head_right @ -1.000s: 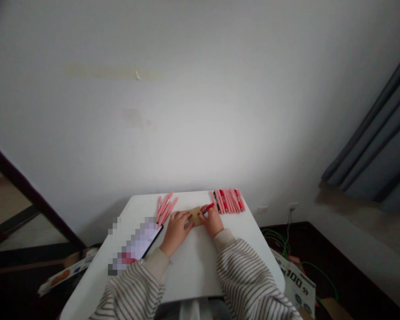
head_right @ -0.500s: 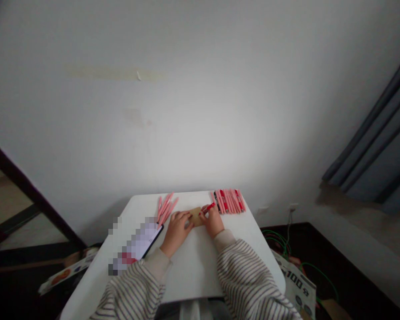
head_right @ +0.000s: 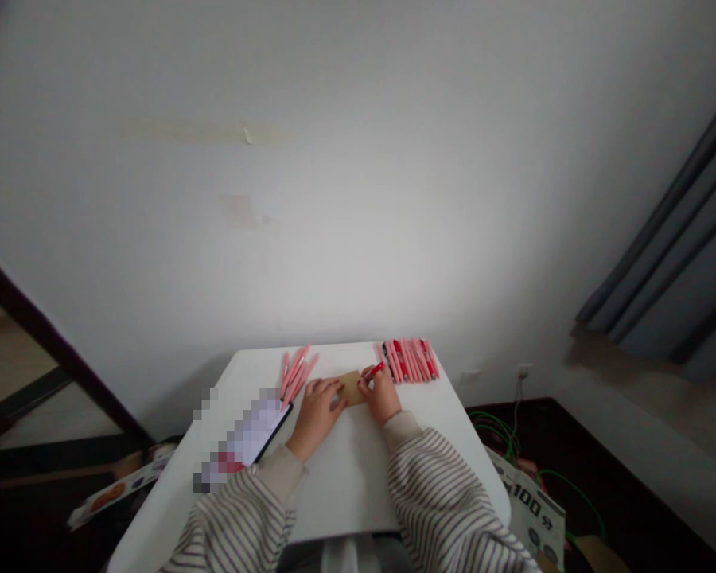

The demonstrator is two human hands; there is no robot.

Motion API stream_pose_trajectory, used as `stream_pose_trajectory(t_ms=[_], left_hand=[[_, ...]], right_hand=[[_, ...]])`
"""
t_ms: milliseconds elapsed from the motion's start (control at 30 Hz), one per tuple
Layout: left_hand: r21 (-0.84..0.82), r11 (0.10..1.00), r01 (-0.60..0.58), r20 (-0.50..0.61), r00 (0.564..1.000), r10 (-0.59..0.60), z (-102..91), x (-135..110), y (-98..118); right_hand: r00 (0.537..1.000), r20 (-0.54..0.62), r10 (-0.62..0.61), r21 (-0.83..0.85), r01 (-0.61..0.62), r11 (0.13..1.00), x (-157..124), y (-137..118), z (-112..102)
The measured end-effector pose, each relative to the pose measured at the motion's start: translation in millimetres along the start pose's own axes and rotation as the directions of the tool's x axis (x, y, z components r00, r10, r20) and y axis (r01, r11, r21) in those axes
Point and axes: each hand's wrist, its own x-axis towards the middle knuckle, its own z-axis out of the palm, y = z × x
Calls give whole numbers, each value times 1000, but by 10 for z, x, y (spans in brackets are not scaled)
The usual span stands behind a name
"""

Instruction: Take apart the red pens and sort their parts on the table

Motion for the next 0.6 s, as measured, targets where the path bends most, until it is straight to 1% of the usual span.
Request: stream_pose_trajectory(t_ms=[400,500,600], left_hand=[[11,1000,-22,-4,1000,22,2,0,0],[13,1000,-14,-4,1000,14,7,0,-4],[17,1000,-21,-12,1000,21,20,1,-15]], right_hand=[[1000,-7,-6,-11,6,1000,10,24,9],[1000,-11,-19,17,19,1000,18,18,-13],[1000,4,-1,61,1,998,30,-2,-48]])
